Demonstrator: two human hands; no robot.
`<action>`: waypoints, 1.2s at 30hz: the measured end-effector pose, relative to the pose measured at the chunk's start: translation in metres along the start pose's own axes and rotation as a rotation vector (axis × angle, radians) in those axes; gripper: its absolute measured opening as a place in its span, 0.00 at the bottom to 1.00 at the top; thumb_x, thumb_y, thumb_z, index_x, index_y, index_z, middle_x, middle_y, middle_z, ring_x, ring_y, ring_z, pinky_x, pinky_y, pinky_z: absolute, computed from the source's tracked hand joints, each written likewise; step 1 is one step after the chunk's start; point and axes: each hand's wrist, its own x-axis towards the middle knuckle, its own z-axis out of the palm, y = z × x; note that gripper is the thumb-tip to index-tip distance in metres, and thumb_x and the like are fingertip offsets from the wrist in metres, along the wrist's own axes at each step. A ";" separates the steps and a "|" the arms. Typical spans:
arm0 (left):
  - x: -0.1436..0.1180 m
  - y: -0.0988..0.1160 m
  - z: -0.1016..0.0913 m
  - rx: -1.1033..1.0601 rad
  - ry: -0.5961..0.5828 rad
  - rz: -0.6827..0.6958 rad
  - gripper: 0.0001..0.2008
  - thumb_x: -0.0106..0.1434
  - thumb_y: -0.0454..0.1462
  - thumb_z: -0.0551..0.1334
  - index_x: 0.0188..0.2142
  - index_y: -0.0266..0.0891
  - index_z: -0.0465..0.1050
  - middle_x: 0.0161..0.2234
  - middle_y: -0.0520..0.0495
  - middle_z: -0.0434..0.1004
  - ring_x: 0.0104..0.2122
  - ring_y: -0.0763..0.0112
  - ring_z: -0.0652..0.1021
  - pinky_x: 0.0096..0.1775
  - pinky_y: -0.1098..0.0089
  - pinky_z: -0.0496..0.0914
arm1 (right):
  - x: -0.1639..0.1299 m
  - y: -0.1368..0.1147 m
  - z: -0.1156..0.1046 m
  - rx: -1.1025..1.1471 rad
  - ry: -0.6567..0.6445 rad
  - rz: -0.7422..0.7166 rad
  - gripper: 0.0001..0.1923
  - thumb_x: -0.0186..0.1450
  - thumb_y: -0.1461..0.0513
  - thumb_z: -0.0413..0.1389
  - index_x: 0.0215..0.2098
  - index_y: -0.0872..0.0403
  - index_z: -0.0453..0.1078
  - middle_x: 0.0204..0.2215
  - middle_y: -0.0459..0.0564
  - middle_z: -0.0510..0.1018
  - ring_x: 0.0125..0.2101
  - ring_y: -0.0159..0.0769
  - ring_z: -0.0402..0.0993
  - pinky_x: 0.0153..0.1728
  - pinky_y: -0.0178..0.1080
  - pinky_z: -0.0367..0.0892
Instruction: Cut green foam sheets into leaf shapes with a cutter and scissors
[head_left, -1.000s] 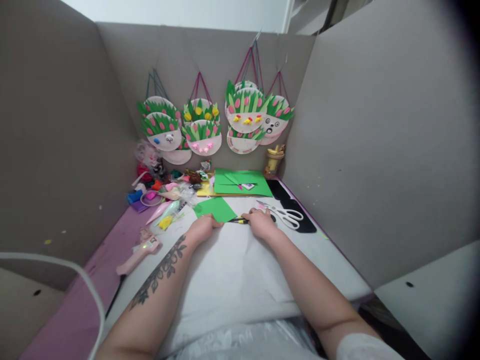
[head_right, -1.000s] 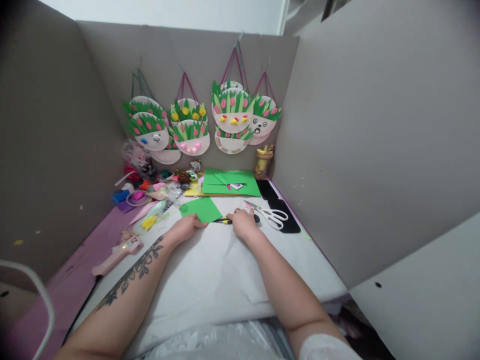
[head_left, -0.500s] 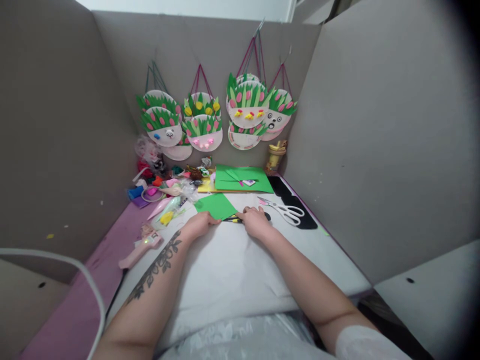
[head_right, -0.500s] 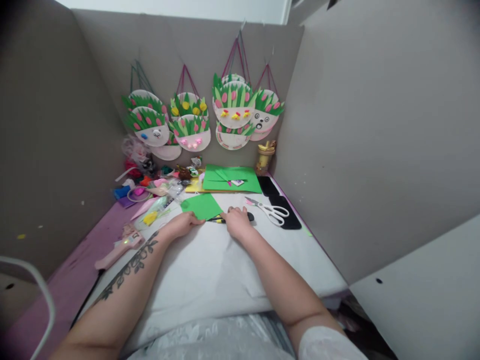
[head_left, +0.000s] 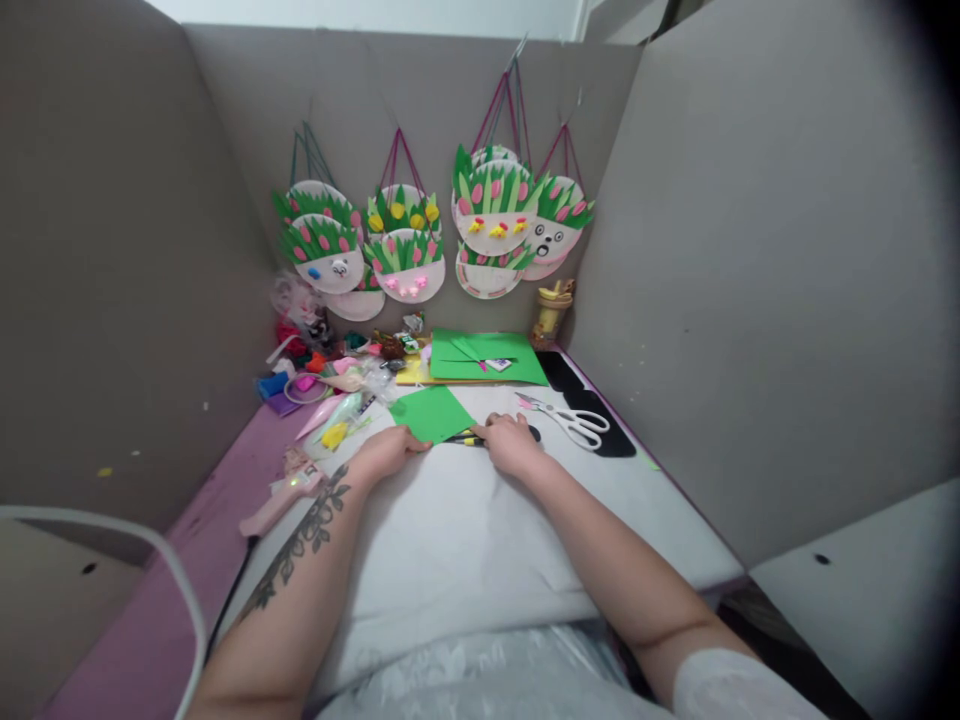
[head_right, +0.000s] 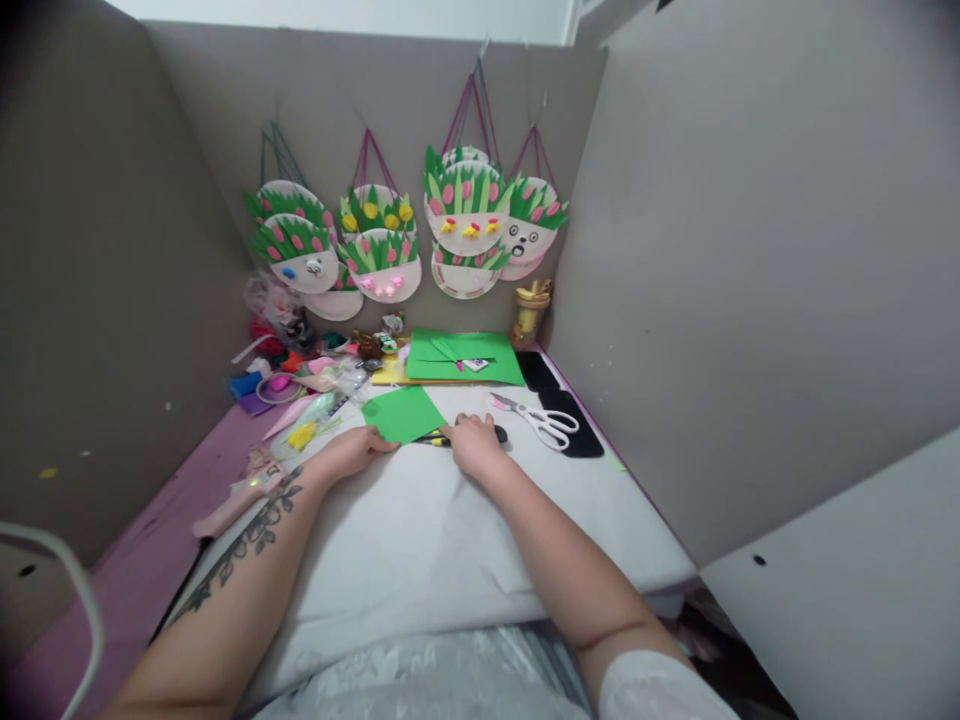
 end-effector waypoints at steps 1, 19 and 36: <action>0.000 0.000 0.000 0.002 -0.009 0.021 0.14 0.65 0.42 0.54 0.43 0.45 0.78 0.36 0.44 0.78 0.35 0.65 0.75 0.37 0.70 0.64 | 0.000 -0.002 0.000 0.001 0.001 -0.006 0.24 0.63 0.67 0.44 0.55 0.45 0.65 0.45 0.58 0.70 0.45 0.46 0.65 0.47 0.51 0.50; 0.009 -0.013 0.004 -0.081 0.018 0.159 0.15 0.61 0.35 0.54 0.39 0.45 0.80 0.32 0.46 0.77 0.31 0.69 0.71 0.35 0.72 0.62 | -0.004 -0.032 0.001 -0.020 0.057 -0.124 0.21 0.62 0.68 0.45 0.50 0.48 0.68 0.43 0.58 0.73 0.43 0.47 0.67 0.46 0.50 0.51; 0.020 -0.026 0.007 -0.297 0.028 0.129 0.16 0.52 0.30 0.56 0.35 0.41 0.81 0.32 0.47 0.78 0.31 0.67 0.71 0.41 0.67 0.65 | -0.009 -0.046 -0.001 0.067 0.011 -0.300 0.21 0.63 0.66 0.47 0.51 0.43 0.68 0.43 0.54 0.73 0.44 0.45 0.67 0.50 0.53 0.49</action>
